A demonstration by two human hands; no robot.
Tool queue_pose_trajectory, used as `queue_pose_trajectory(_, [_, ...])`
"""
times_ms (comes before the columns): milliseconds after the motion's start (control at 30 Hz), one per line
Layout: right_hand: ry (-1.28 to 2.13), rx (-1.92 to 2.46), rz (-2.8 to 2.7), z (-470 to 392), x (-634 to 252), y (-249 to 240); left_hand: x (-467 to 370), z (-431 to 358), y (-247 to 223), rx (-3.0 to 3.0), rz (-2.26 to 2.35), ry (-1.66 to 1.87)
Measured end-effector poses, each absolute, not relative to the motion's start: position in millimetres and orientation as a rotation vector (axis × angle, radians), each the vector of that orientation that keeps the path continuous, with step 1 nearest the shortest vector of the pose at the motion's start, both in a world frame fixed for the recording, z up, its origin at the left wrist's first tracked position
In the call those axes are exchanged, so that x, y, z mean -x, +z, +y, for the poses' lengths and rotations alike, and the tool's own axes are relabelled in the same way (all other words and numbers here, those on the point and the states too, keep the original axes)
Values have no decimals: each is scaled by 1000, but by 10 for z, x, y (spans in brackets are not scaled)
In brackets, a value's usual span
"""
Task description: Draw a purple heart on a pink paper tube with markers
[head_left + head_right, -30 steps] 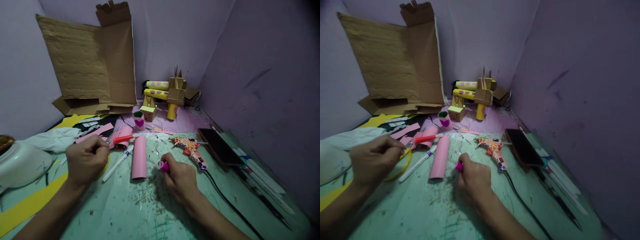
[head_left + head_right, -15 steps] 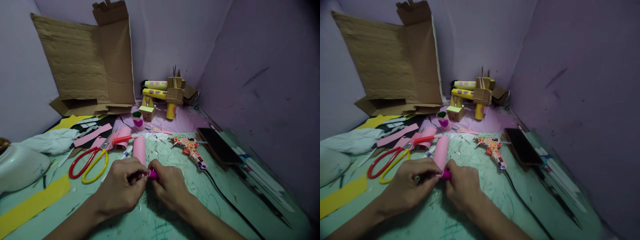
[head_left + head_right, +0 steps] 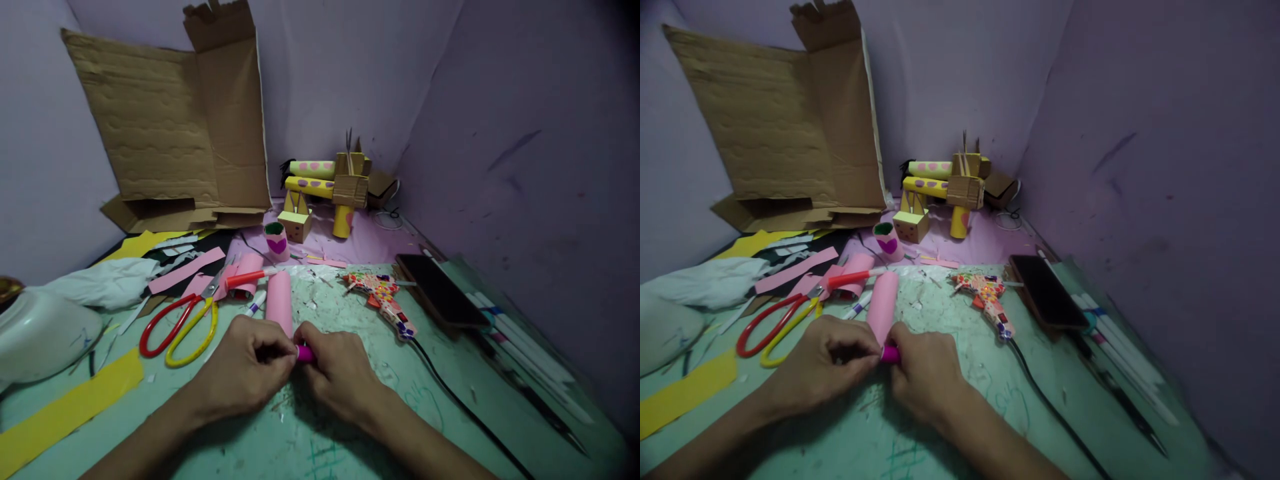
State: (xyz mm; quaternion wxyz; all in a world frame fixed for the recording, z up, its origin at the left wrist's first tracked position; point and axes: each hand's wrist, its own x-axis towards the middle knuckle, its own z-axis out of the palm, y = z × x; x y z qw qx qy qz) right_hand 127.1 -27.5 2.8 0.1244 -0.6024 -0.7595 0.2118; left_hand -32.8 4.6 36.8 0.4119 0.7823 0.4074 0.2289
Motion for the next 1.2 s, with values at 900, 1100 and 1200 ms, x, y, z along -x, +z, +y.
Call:
queue_pose_trajectory(900, [592,1746,-2291,-300,-1262,36,170,19,376,-1665,1321,473])
queue_pose_trajectory(1100, [527,1720,-2271,-295,-1246,1,193,-70,377,-1888,1331,556])
queue_pose_trajectory(1200, [478,1710,-2280,-296,-1220,-12,195,-89,326,-2071,1288,704])
